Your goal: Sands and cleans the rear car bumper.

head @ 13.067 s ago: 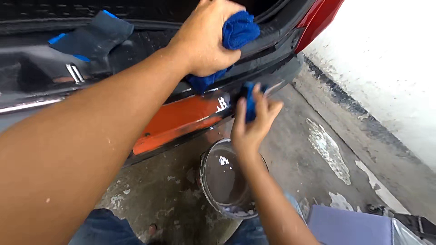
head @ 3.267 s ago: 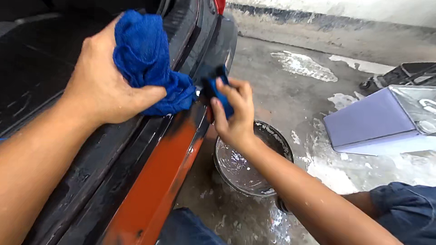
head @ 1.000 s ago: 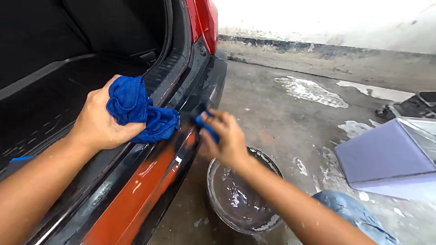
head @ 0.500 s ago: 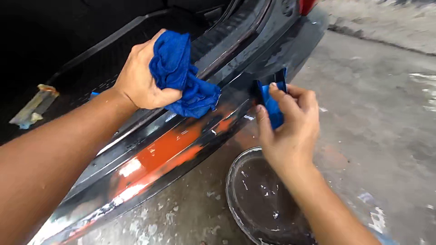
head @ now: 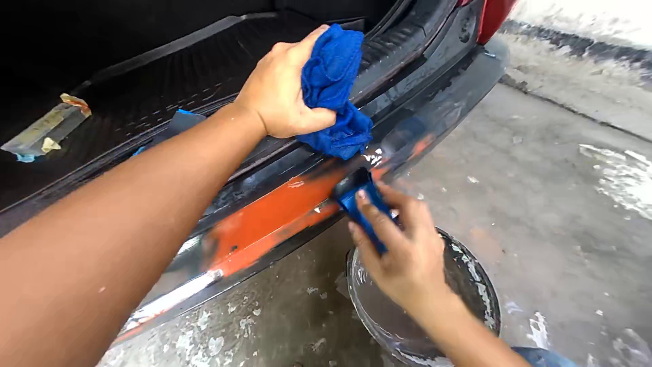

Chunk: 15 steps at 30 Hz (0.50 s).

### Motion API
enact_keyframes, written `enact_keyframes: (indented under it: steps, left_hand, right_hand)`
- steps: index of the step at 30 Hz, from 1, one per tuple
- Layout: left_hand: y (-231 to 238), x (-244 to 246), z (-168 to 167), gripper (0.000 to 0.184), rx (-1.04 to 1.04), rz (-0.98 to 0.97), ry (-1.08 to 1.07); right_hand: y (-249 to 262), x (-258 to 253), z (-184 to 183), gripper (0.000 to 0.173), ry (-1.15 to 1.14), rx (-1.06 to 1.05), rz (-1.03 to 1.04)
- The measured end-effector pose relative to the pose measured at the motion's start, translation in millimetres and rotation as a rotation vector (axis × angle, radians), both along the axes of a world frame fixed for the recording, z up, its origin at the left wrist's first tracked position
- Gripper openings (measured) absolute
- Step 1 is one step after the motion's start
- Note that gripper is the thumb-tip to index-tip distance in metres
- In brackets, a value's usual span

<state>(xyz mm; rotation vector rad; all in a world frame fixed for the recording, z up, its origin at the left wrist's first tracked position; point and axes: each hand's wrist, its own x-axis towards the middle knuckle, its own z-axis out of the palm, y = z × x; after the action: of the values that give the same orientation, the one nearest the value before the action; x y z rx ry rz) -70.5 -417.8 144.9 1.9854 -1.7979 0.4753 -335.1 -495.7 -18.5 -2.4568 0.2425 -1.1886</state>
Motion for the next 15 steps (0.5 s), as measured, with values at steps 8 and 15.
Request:
enact_keyframes:
  steps: [8, 15]
  left_hand:
    - [0.4, -10.8, 6.0, 0.089, 0.075, 0.098, 0.018]
    - [28.0, -44.5, 56.5, 0.062, 0.167, 0.010, 0.062]
  right_hand:
    - [100.9, 11.2, 11.7, 0.047, 0.013, 0.163, -0.275]
    - [83.4, 35.0, 7.1, 0.043, -0.104, 0.169, -0.347]
